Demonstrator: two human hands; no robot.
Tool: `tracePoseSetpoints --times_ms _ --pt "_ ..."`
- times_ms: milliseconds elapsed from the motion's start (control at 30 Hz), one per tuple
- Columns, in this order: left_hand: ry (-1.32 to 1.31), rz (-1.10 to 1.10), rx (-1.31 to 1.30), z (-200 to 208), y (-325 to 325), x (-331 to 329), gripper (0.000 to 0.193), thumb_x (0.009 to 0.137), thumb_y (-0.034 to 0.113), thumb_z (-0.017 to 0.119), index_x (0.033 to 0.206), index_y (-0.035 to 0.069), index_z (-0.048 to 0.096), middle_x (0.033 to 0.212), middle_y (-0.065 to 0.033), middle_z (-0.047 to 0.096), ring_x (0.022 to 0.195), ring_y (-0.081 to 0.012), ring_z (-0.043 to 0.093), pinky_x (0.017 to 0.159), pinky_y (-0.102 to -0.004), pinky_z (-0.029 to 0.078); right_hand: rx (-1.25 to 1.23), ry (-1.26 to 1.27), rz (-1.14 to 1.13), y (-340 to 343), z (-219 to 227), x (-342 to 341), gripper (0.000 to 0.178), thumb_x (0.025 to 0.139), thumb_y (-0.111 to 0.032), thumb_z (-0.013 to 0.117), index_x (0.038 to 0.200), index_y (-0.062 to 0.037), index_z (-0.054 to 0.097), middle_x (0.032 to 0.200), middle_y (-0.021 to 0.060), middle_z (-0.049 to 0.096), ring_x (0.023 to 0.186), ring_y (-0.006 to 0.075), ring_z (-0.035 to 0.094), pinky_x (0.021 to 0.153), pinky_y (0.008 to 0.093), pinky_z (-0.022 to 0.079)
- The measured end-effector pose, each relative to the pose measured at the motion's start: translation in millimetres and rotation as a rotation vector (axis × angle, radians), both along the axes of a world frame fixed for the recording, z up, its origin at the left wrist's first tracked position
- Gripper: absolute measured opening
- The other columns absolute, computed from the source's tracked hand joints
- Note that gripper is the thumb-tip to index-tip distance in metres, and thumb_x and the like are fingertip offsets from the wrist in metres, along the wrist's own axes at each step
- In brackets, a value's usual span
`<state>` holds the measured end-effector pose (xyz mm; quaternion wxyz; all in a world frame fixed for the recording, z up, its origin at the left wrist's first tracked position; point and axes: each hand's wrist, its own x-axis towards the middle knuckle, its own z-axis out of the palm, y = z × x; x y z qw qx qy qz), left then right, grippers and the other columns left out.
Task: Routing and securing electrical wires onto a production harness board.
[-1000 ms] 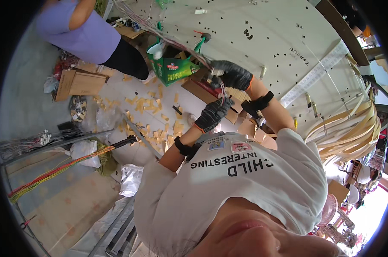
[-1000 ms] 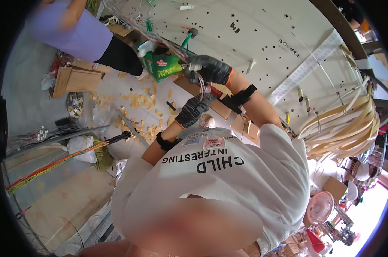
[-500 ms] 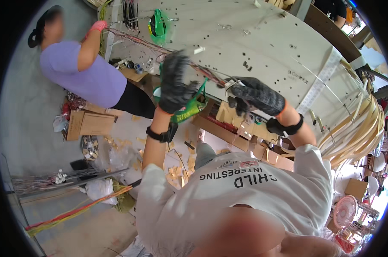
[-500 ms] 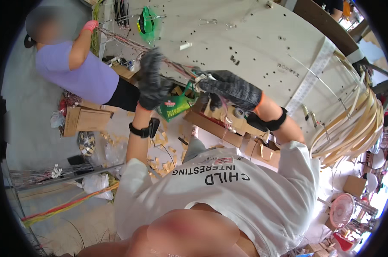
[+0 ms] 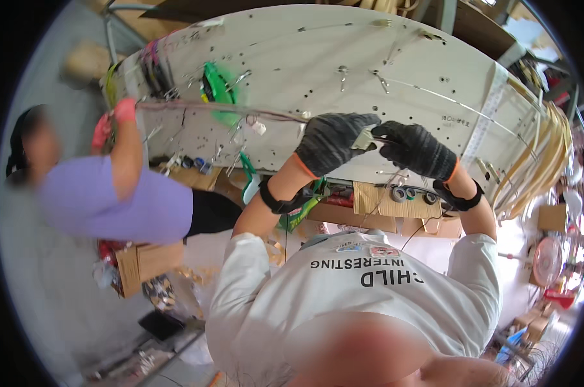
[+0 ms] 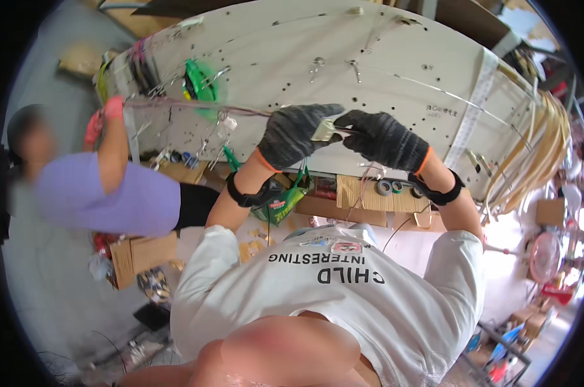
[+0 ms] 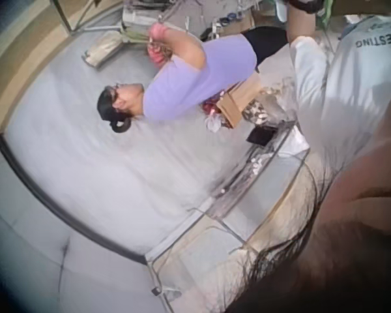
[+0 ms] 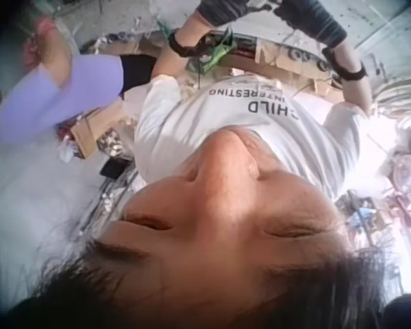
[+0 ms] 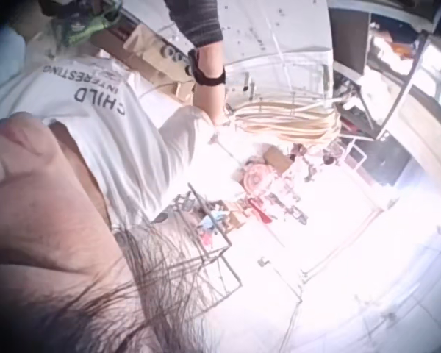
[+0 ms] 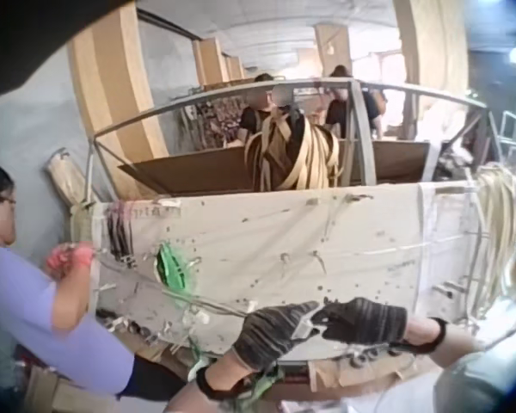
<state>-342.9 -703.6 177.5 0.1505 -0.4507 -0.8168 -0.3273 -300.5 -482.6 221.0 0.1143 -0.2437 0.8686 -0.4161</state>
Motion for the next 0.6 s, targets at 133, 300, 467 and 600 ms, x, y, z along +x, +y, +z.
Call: tracePoseSetpoints --times_ms 133,300,467,600 --pt "-0.154 0.052 0.013 3 -24 -13 0.042 0.076 0.038 0.079 0.104 0.009 0.067 0.095 -0.0092 0.071 0.081 -0.0283 0.068 0.072 -0.036 0.054 0.116 -0.122 -0.015 0 -2 -18 0.025 0.089 -0.012 0.068 0.111 -0.0035 0.06 0.081 0.0084 0.067 0.068 0.0137 0.063 0.064 0.0313 0.051" --pt "-0.246 0.12 0.127 -8 -35 -34 0.035 0.075 0.03 0.082 0.098 0.007 0.067 0.087 -0.0096 0.07 0.073 -0.0269 0.067 0.069 -0.0334 0.054 -0.635 -0.623 0.089 10 -24 -48 0.043 0.086 -0.014 0.073 0.124 -0.0041 0.054 0.088 0.0088 0.066 0.066 0.0176 0.062 0.073 0.0322 0.055" --pt "-0.224 0.06 0.253 -15 -31 -56 0.027 0.076 0.016 0.082 0.094 0.005 0.066 0.085 -0.0093 0.07 0.072 -0.0233 0.066 0.069 -0.0324 0.054 -1.145 -0.904 0.134 36 -51 -65 0.052 0.089 -0.034 0.07 0.131 -0.0115 0.049 0.098 0.0054 0.06 0.059 0.0053 0.048 0.056 0.0257 0.042" --pt "-0.211 0.132 0.222 -13 -20 -64 0.024 0.078 0.018 0.08 0.094 0.006 0.067 0.083 -0.0092 0.07 0.071 -0.025 0.065 0.069 -0.0329 0.054 -0.998 -0.785 0.117 47 -50 -63 0.056 0.088 -0.037 0.071 0.133 -0.011 0.049 0.1 0.0057 0.061 0.065 0.0065 0.053 0.059 0.0245 0.045"
